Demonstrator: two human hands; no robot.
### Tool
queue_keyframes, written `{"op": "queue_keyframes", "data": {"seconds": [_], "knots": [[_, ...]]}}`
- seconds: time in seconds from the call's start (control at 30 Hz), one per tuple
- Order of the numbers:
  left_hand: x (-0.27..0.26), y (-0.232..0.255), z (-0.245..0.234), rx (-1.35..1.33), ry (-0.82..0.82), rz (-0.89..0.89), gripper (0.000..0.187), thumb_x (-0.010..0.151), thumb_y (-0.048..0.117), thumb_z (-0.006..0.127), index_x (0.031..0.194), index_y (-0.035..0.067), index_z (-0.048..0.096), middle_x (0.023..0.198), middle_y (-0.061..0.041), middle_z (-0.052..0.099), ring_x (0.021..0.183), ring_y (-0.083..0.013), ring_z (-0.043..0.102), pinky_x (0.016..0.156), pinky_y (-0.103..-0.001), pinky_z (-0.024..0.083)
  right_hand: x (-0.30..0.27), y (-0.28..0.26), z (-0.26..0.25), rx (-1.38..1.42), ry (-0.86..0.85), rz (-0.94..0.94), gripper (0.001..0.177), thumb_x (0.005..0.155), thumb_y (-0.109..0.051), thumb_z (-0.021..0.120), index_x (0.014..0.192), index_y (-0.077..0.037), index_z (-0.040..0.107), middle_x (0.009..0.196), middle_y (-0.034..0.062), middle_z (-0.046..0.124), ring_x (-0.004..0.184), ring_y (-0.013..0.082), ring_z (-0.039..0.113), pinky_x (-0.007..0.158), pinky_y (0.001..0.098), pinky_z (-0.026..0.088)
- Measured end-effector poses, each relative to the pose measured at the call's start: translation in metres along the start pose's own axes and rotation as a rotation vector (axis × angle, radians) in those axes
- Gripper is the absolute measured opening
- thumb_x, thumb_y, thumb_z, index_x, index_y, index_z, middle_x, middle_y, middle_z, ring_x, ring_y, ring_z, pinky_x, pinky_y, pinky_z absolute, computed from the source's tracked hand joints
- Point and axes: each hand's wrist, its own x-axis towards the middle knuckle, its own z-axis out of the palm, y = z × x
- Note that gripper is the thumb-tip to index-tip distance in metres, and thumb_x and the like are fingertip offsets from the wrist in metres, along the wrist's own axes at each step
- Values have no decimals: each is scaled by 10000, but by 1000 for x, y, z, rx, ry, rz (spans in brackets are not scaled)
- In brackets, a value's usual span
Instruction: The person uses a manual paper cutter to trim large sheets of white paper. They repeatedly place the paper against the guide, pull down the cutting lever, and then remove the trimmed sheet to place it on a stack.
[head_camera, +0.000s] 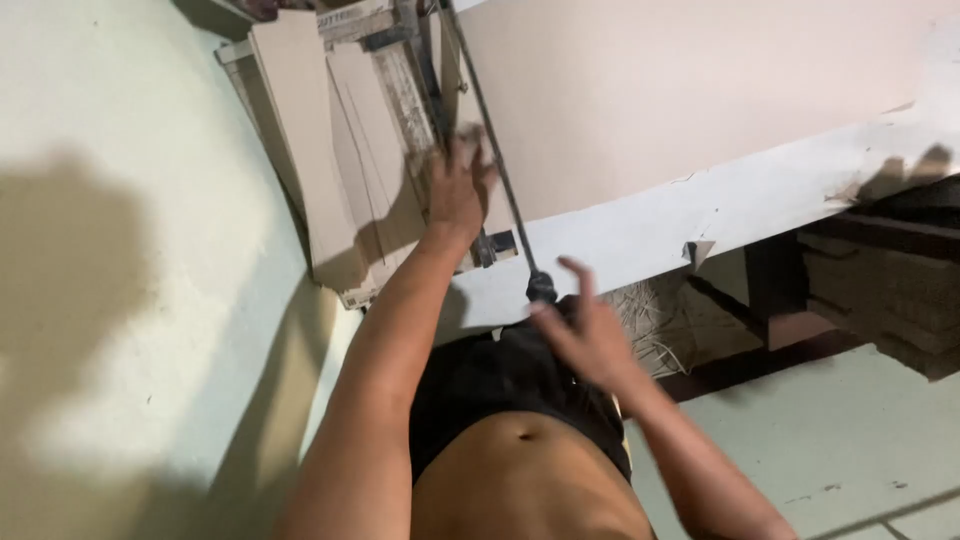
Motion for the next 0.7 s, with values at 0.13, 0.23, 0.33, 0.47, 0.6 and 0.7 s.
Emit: {"op": "queue_keyframes", "data": {"seconds": [0.13, 0.23, 0.33, 0.47, 0.6, 0.7], "knots": [[19, -17, 109, -74, -190, 3, 339, 920, 264, 548, 701, 138, 775, 662, -69, 734, 681, -262, 742, 646, -427, 567, 87, 73, -11, 201, 12, 115, 548, 994, -599, 533, 1438, -276, 528, 761, 68, 783, 708, 280, 780, 668, 408, 586], [-18, -16, 44, -418, -330, 105, 388, 990, 226, 446, 664, 181, 653, 676, -50, 649, 608, -148, 595, 545, -306, 404, 185, 170, 16, 734, 410, 179, 947, 1061, -441, 708, 1631, -176, 0, 1261, 231, 628, 1036, 315, 710, 856, 391, 620], [-43, -55, 46, -30, -395, -82, 283, 922, 176, 568, 682, 119, 707, 655, -50, 643, 663, -269, 672, 545, -410, 524, 207, 186, -7, 1334, 343, 353, 1124, 1020, -505, 708, 1633, -218, -190, 1170, 141, 580, 907, 302, 764, 929, 477, 649], [-46, -96, 36, 410, 71, 368, 67, 944, 194, 660, 1009, 209, 654, 1105, -42, 528, 884, -259, 556, 740, -435, 442, 170, 193, -22, 1403, 236, 187, 264, 1057, -177, 652, 1084, -284, 412, 940, -46, 578, 857, 200, 698, 835, 329, 615], [-48, -58, -11, 202, -19, 88, 262, 1088, 208, 500, 1346, 178, 536, 1250, -116, 472, 1083, -275, 520, 871, -409, 421, 188, 224, 23, 1320, 244, 226, 286, 1037, -69, 628, 1222, -204, 457, 985, 66, 661, 934, 281, 760, 923, 460, 661], [-32, -32, -30, 6, -25, -105, 479, 1051, 277, 597, 1495, 181, 445, 1454, -195, 406, 1370, -389, 421, 1061, -535, 431, 201, 194, 35, 1281, 253, 151, 324, 1038, -67, 620, 1293, -204, 476, 964, 34, 662, 909, 263, 768, 856, 402, 693]]}}
